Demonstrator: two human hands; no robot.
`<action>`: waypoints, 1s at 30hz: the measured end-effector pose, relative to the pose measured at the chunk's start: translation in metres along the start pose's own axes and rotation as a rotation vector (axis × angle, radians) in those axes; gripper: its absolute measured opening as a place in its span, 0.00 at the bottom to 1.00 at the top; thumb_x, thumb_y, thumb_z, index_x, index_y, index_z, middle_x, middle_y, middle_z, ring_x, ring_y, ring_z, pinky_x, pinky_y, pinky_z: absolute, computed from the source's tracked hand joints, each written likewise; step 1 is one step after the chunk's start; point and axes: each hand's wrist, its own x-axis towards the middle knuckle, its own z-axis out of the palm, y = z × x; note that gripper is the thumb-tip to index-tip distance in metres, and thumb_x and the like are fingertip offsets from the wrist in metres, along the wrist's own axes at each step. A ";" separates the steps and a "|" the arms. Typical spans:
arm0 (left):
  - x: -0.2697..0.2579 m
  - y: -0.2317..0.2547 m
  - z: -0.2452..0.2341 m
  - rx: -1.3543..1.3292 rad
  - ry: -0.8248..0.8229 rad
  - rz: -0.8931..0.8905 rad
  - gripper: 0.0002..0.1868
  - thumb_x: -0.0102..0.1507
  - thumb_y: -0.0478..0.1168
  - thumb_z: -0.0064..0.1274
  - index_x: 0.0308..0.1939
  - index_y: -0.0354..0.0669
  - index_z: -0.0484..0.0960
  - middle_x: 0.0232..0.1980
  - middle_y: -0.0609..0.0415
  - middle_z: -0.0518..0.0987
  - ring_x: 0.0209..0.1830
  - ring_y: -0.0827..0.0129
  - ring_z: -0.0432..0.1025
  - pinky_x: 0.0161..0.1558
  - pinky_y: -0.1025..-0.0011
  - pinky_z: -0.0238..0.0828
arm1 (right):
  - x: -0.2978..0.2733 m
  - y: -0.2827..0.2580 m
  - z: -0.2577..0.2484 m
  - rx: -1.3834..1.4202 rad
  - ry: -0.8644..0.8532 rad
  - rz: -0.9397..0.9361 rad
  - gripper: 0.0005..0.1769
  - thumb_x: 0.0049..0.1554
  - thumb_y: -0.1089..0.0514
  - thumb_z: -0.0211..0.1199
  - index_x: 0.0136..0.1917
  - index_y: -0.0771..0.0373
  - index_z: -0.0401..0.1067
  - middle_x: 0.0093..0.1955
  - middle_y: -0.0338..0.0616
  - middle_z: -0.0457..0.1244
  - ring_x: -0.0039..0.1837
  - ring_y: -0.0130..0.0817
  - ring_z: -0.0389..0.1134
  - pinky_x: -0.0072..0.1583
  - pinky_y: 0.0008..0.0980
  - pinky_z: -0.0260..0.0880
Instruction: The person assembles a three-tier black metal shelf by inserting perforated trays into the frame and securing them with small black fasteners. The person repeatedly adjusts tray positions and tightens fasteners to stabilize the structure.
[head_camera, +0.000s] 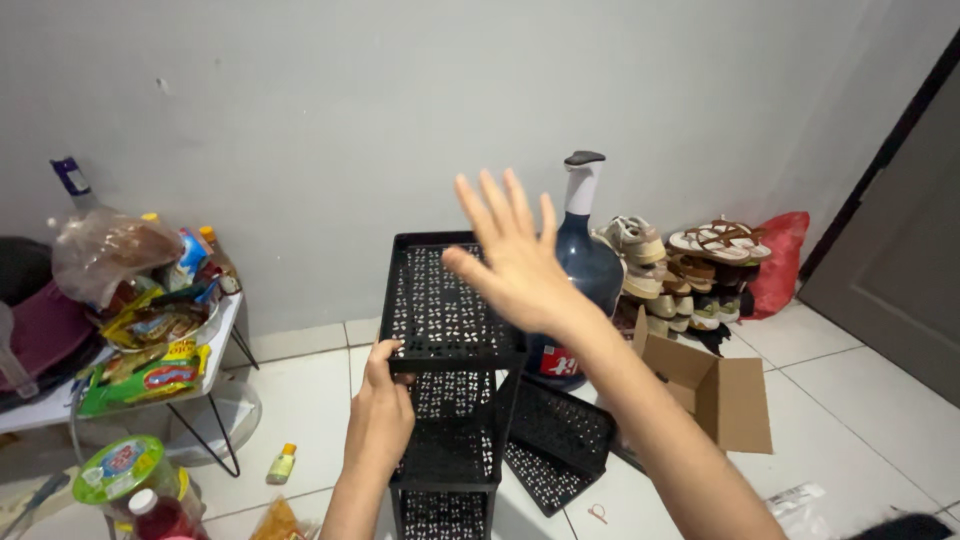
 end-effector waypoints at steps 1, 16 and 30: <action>-0.001 -0.001 -0.002 -0.005 -0.021 -0.014 0.28 0.65 0.29 0.41 0.67 0.54 0.56 0.43 0.43 0.83 0.41 0.45 0.80 0.42 0.51 0.75 | -0.002 0.003 -0.001 0.007 0.066 -0.009 0.49 0.63 0.24 0.32 0.85 0.57 0.37 0.87 0.57 0.32 0.86 0.52 0.23 0.77 0.60 0.14; -0.017 -0.032 0.033 -0.074 0.502 0.306 0.41 0.58 0.38 0.54 0.67 0.22 0.49 0.70 0.21 0.58 0.68 0.31 0.58 0.66 0.44 0.54 | -0.178 0.048 0.242 1.591 -0.137 0.648 0.33 0.70 0.43 0.55 0.26 0.54 0.53 0.21 0.31 0.47 0.22 0.24 0.47 0.27 0.27 0.44; -0.146 -0.137 0.282 -1.347 0.738 -0.949 0.23 0.60 0.35 0.59 0.56 0.23 0.77 0.53 0.39 0.80 0.46 0.58 0.75 0.44 0.64 0.74 | -0.175 0.031 0.260 1.624 0.091 0.838 0.28 0.65 0.48 0.54 0.26 0.54 0.52 0.20 0.30 0.44 0.20 0.24 0.44 0.25 0.30 0.39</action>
